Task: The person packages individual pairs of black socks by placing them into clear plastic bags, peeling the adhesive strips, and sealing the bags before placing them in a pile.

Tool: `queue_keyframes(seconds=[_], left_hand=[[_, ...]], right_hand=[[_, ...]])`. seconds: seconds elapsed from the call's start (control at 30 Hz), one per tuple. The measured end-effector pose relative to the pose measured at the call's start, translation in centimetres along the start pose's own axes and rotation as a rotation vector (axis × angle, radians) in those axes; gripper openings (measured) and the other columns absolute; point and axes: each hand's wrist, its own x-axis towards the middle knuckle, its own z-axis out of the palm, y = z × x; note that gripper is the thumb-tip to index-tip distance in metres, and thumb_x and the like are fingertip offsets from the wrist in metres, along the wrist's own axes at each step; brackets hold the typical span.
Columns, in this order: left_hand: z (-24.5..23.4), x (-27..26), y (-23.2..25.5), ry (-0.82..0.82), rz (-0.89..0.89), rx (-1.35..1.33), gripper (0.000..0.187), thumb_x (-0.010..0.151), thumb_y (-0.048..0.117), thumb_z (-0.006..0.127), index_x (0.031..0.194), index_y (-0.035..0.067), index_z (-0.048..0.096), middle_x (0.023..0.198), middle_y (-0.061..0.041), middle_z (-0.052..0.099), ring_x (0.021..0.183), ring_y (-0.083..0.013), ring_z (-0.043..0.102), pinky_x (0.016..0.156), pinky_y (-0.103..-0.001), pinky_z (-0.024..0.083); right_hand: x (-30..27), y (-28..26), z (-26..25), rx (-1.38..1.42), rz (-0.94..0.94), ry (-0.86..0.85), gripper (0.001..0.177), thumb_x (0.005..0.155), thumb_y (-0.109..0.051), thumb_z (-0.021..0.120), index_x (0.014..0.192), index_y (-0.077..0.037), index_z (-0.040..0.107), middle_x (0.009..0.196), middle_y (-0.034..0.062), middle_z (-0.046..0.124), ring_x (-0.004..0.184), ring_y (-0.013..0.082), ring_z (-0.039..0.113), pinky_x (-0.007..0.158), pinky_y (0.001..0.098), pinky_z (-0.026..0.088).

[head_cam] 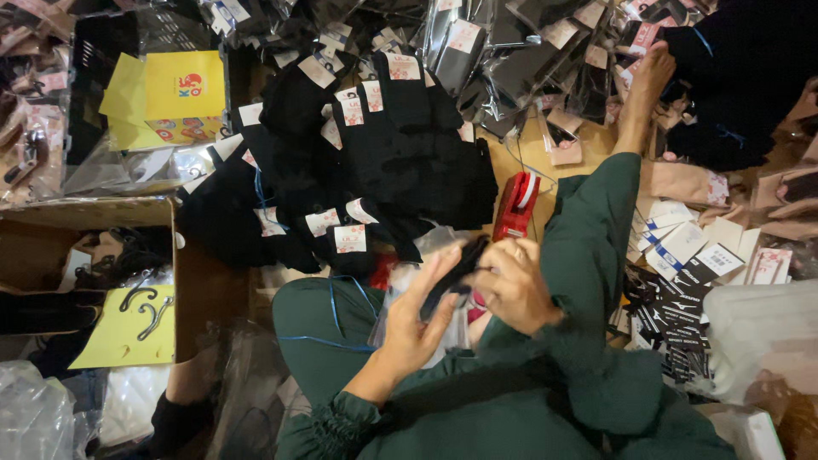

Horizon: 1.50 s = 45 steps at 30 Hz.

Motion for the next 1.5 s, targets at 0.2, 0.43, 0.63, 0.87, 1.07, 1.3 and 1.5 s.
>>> queue_keyframes(seconds=[0.2,0.43,0.63,0.87,1.07,1.3,1.5], left_hand=[[0.3,-0.4,0.9,0.07,-0.113,-0.135,0.033,0.105,0.012,0.059,0.137,0.002,0.055,0.13,-0.018,0.068,0.124,-0.028,0.066,0.11,-0.039,0.051],[1.5,-2.3,-6.9,0.251,-1.028,-1.094,0.099,0.098,0.073,0.043,0.165,0.008,0.01,0.17,-0.024,-0.005,0.13,-0.0591,0.046,0.087,-0.052,0.06],[0.8,-5.1,-15.6,0.579,-1.172,-0.8,0.047,0.072,0.006,0.077,0.118,0.004,0.073,0.102,-0.015,0.075,0.08,-0.021,0.069,0.074,-0.027,0.053],[1.7,-6.5,-14.2,0.589,-1.152,-0.901,0.038,0.074,-0.001,0.076,0.111,0.005,0.07,0.097,-0.017,0.075,0.071,-0.021,0.069,0.062,-0.029,0.056],[0.9,-6.8,-13.9,0.47,-1.15,-0.779,0.036,0.077,0.006,0.078,0.112,0.007,0.068,0.091,-0.015,0.073,0.069,-0.0177,0.066,0.061,-0.027,0.051],[0.3,-7.2,-13.7,0.533,-1.172,-0.78,0.033,0.077,0.004,0.077,0.108,0.006,0.069,0.091,-0.015,0.074,0.067,-0.0187,0.066,0.059,-0.028,0.051],[0.2,-7.6,-14.2,0.584,-1.164,-0.727,0.037,0.075,0.006,0.081,0.11,0.003,0.07,0.088,-0.014,0.072,0.068,-0.0187,0.067,0.059,-0.029,0.056]], right_hand=[[2.2,0.8,-0.4,-0.093,0.1,0.097,0.019,0.084,-0.009,0.083,0.085,-0.028,0.079,0.081,-0.0065,0.056,0.087,0.0221,0.056,0.088,0.0428,0.033],[4.9,-3.5,-2.9,0.217,-0.111,0.029,0.015,0.098,-0.03,0.065,0.097,-0.034,0.08,0.138,0.0165,0.064,0.123,0.0352,0.062,0.1,0.051,0.041],[3.7,-7.2,-6.7,0.787,-0.431,-0.31,0.022,0.109,-0.005,0.051,0.109,0.007,0.069,0.111,0.0244,0.072,0.085,0.0346,0.072,0.078,0.0454,0.055],[-8.5,33.5,3.7,0.371,-0.207,-0.262,0.025,0.108,-0.009,0.043,0.116,0.003,0.064,0.113,0.0192,0.069,0.085,0.032,0.068,0.08,0.0437,0.052],[-8.0,71.2,7.4,-1.198,0.299,0.156,0.035,0.099,-0.006,0.06,0.131,0.005,0.051,0.113,0.0194,0.066,0.093,0.0331,0.064,0.084,0.0435,0.053],[-8.4,70.3,7.8,-1.125,0.372,0.092,0.043,0.1,0.003,0.058,0.14,0.007,0.041,0.122,0.0236,0.064,0.104,0.0366,0.064,0.097,0.0499,0.048],[-8.0,70.4,7.4,-1.166,0.312,0.173,0.029,0.1,-0.002,0.055,0.127,0.005,0.052,0.111,0.0182,0.067,0.094,0.032,0.066,0.084,0.0445,0.053]])
